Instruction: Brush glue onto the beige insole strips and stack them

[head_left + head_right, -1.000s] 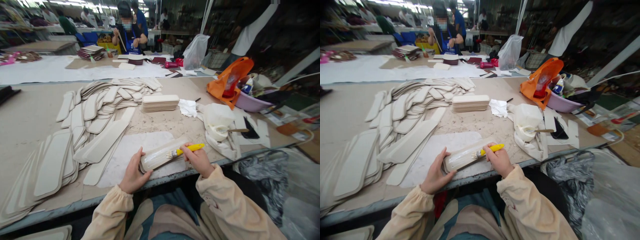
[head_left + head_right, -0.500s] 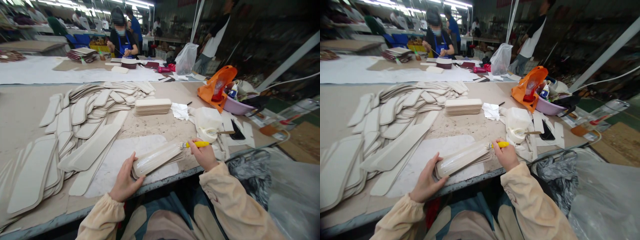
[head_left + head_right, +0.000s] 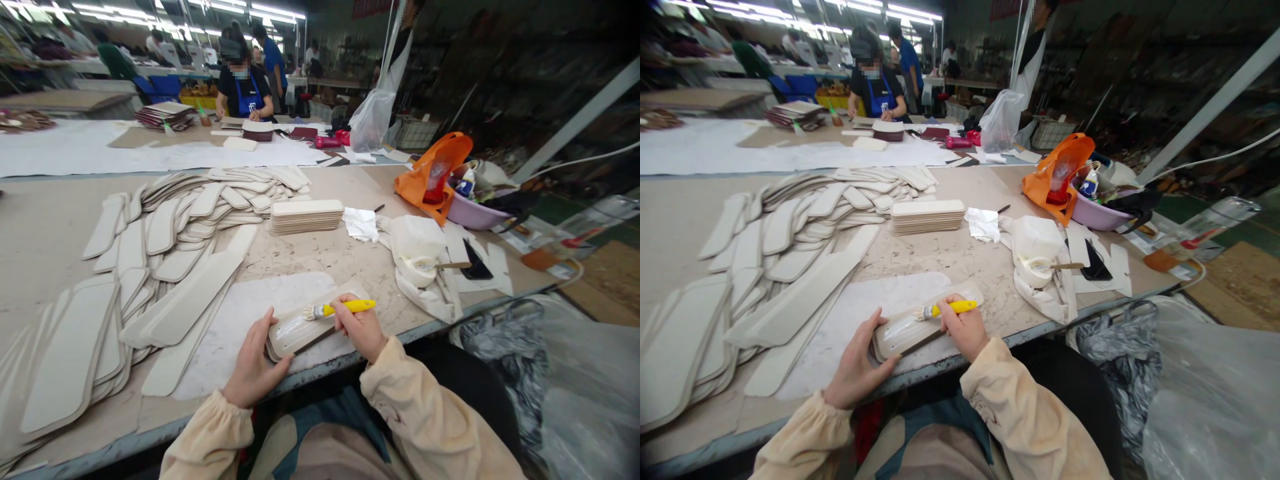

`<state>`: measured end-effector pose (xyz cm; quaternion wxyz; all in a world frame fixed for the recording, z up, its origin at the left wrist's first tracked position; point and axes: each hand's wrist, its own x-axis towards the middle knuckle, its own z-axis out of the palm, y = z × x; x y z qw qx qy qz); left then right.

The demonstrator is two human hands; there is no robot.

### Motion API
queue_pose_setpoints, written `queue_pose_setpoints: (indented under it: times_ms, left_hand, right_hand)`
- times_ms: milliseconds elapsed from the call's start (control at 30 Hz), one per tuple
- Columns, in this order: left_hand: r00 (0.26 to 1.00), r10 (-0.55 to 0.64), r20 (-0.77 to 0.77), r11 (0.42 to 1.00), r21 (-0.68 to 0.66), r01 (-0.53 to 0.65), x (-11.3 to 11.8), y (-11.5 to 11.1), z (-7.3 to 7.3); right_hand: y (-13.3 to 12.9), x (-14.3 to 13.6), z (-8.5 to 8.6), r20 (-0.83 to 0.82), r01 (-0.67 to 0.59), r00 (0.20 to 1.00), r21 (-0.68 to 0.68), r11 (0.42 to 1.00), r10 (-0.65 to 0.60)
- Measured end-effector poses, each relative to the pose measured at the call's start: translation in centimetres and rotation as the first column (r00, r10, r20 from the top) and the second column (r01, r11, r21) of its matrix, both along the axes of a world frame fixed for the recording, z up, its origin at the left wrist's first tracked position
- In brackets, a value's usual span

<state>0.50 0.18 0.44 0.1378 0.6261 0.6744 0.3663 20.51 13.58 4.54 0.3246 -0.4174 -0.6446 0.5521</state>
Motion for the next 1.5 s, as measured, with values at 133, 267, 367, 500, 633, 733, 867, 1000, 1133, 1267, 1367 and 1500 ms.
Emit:
queue_pose_setpoints:
  times_ms: [133,267,367,500,633,733,867,1000,1133,1267,1367,1500]
  left_hand:
    - [1.0,-0.001,0.002,1.0,0.005,0.001,0.0,0.1,0.0]
    - [1.0,-0.003,-0.001,1.0,0.005,0.003,-0.1,0.0,0.0]
    - [1.0,-0.005,-0.003,1.0,0.006,0.005,-0.1,-0.1,-0.1]
    - [1.0,-0.008,-0.002,1.0,0.005,0.008,0.0,0.0,-0.2]
    - [1.0,-0.008,-0.014,1.0,0.012,0.009,-0.1,0.0,-0.2]
    - [1.0,-0.014,-0.025,1.0,0.017,0.014,-0.2,-0.1,-0.1]
    - [1.0,-0.009,-0.024,1.0,0.006,0.01,-0.2,-0.1,-0.1]
    - [1.0,-0.005,-0.025,1.0,0.003,0.005,-0.1,-0.1,-0.1]
    - [1.0,-0.011,-0.017,1.0,0.011,0.011,-0.1,-0.1,0.0]
    - [1.0,-0.012,-0.012,1.0,0.011,0.012,-0.1,-0.1,0.0]
    - [1.0,-0.009,-0.016,1.0,0.018,0.009,-0.1,0.0,0.0]
    - [1.0,-0.006,-0.016,1.0,0.018,0.006,0.0,0.0,0.0]
  right_hand:
    - [2.6,2.6,0.1,0.096,0.113,0.987,0.143,0.983,-0.127]
    - [5.1,5.2,0.5,0.184,0.186,0.953,0.274,0.943,-0.242]
    - [5.8,6.6,0.9,0.239,0.214,0.918,0.371,0.904,-0.316]
    - [5.2,7.6,1.3,0.227,0.205,0.899,0.536,0.819,-0.374]
    - [4.3,7.4,0.6,0.277,-0.005,0.919,0.719,0.695,-0.28]
    - [3.0,6.3,-0.1,0.341,-0.192,0.927,0.788,0.585,-0.155]
    - [0.1,4.3,-0.1,0.385,-0.327,0.923,0.81,0.487,-0.021]
    - [-1.3,3.9,0.3,0.324,-0.328,0.941,0.806,0.493,0.096]
    - [0.4,6.2,-0.1,0.265,-0.176,0.958,0.848,0.499,-0.112]
    - [1.0,7.6,-0.5,0.397,-0.251,0.89,0.837,0.485,-0.224]
    - [-1.3,6.0,-0.7,0.485,-0.364,0.86,0.8,0.477,-0.157]
    - [-5.7,2.2,-0.8,0.5,-0.46,0.866,0.789,0.408,0.011]
